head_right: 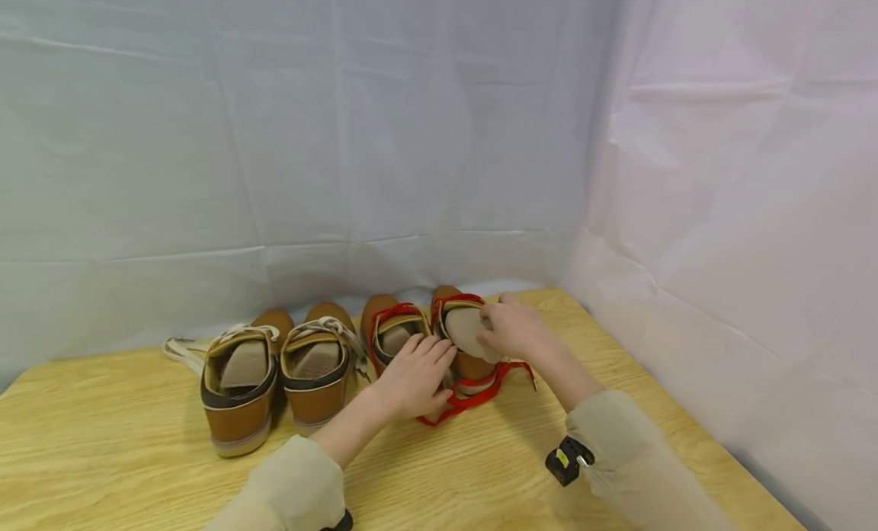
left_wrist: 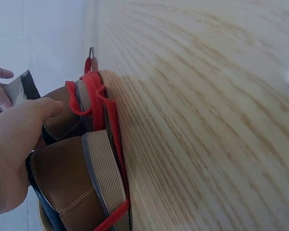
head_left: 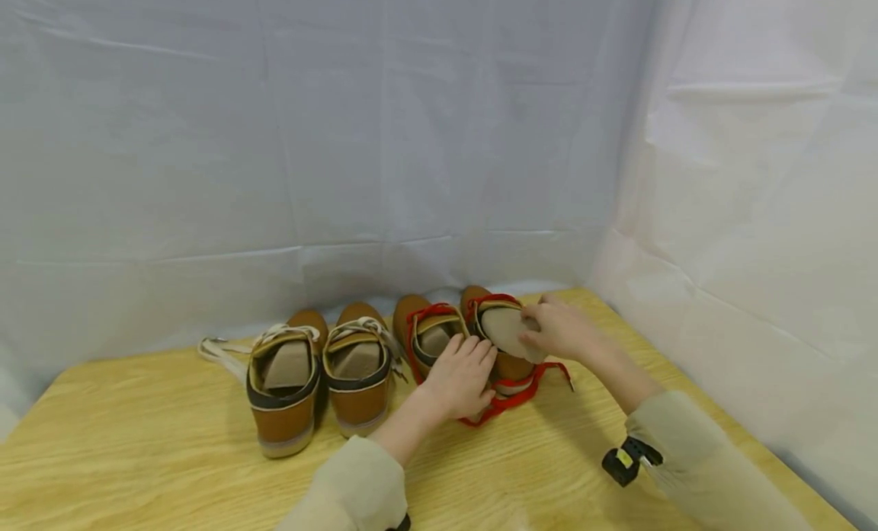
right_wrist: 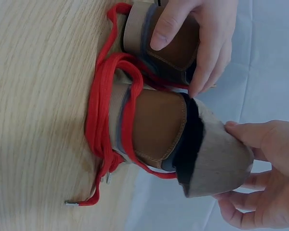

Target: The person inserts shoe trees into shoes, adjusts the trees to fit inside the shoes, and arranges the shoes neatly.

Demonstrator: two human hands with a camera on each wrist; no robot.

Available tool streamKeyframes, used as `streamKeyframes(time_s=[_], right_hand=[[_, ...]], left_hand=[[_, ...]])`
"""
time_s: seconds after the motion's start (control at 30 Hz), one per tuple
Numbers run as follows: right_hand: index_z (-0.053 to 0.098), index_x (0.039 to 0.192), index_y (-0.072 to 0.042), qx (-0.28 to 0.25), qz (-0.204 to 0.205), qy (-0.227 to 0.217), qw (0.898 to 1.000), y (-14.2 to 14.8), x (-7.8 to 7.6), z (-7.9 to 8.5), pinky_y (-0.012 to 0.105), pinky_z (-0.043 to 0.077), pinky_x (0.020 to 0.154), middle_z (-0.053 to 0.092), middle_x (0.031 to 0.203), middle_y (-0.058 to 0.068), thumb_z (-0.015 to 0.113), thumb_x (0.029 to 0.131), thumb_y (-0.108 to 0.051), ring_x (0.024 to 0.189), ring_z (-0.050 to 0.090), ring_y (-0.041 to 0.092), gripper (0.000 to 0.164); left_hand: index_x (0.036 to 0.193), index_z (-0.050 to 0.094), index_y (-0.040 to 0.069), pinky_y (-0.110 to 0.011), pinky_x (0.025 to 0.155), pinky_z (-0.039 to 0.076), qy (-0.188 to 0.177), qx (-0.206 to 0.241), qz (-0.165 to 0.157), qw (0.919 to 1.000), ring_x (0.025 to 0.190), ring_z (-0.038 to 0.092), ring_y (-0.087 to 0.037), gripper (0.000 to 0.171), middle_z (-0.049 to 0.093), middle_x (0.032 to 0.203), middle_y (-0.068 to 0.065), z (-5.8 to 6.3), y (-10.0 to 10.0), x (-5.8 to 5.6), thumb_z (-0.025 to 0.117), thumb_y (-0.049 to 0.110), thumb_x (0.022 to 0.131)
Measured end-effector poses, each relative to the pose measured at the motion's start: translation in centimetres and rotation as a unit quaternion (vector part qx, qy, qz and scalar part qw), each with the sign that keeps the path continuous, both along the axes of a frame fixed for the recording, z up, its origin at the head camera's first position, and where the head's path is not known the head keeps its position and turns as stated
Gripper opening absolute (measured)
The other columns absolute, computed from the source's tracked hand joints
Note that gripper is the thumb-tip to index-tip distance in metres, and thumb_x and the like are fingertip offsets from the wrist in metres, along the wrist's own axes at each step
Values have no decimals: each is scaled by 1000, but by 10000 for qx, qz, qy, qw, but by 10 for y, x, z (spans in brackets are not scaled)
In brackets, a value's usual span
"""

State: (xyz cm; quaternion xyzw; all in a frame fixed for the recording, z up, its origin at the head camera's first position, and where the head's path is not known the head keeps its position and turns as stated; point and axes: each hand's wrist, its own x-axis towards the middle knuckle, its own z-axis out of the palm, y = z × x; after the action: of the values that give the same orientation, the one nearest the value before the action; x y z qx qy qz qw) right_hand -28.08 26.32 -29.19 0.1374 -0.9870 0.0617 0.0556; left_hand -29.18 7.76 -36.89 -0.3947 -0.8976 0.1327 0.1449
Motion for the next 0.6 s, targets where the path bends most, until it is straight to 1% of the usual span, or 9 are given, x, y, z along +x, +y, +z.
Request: streamKeyframes(time_s=[0.1, 0.2, 0.27, 0.33, 0.43, 0.5, 0.6], right_hand=[[61, 117, 0, -27, -24, 138, 9999, 0, 1, -3, 40, 47, 70, 54, 104, 18, 64, 88, -24, 84, 55, 27, 38], [58, 120, 2, -183, 72, 308, 9993, 2, 3, -9, 39, 46, 68, 51, 102, 19, 66, 86, -25, 79, 53, 27, 44], [55, 122, 3, -239, 212, 454, 9985, 6, 5, -12, 40, 46, 69, 50, 103, 20, 71, 82, -26, 80, 52, 28, 52], [51, 126, 4, -307, 354, 573, 9973, 9, 7, -16, 43, 45, 72, 48, 106, 22, 77, 76, -27, 85, 52, 31, 64], [45, 129, 4, -234, 580, 869, 9942, 13, 11, -23, 47, 45, 76, 46, 110, 25, 83, 68, -26, 92, 50, 35, 78], [42, 130, 4, -178, 697, 1106, 9913, 15, 13, -29, 48, 45, 77, 44, 112, 26, 86, 64, -24, 95, 48, 37, 84], [42, 128, 5, -60, 850, 1544, 9843, 18, 13, -37, 47, 45, 76, 42, 112, 26, 88, 60, -19, 95, 47, 39, 85]], left_hand=[[140, 41, 11, -40, 107, 22, 20, 7, 13, 10000, 128, 33, -21, 64, 40, 140, -3, 0, 0, 0, 49, 51, 90], [139, 42, 11, -40, 107, 22, 21, 40, 4, 10000, 128, 34, -21, 64, 40, 139, -3, 0, 1, 0, 49, 51, 90], [139, 42, 11, -40, 107, 22, 4, 61, 1, 10000, 127, 34, -21, 64, 41, 139, -3, 0, 1, 0, 49, 51, 90], [139, 42, 11, -40, 107, 22, -27, 74, 11, 10000, 127, 34, -21, 65, 40, 139, -3, 0, 2, -1, 49, 52, 90], [139, 42, 10, -40, 107, 21, -41, 136, 56, 9999, 127, 33, -22, 65, 41, 138, -3, -1, 3, -1, 50, 52, 89], [138, 42, 9, -41, 107, 21, -4, 233, 95, 9997, 126, 34, -22, 65, 42, 137, -4, -3, 5, 0, 50, 52, 89], [135, 45, 7, -42, 106, 21, 151, 426, 119, 9989, 124, 35, -24, 64, 45, 133, -7, -6, 10, 4, 51, 51, 89]])
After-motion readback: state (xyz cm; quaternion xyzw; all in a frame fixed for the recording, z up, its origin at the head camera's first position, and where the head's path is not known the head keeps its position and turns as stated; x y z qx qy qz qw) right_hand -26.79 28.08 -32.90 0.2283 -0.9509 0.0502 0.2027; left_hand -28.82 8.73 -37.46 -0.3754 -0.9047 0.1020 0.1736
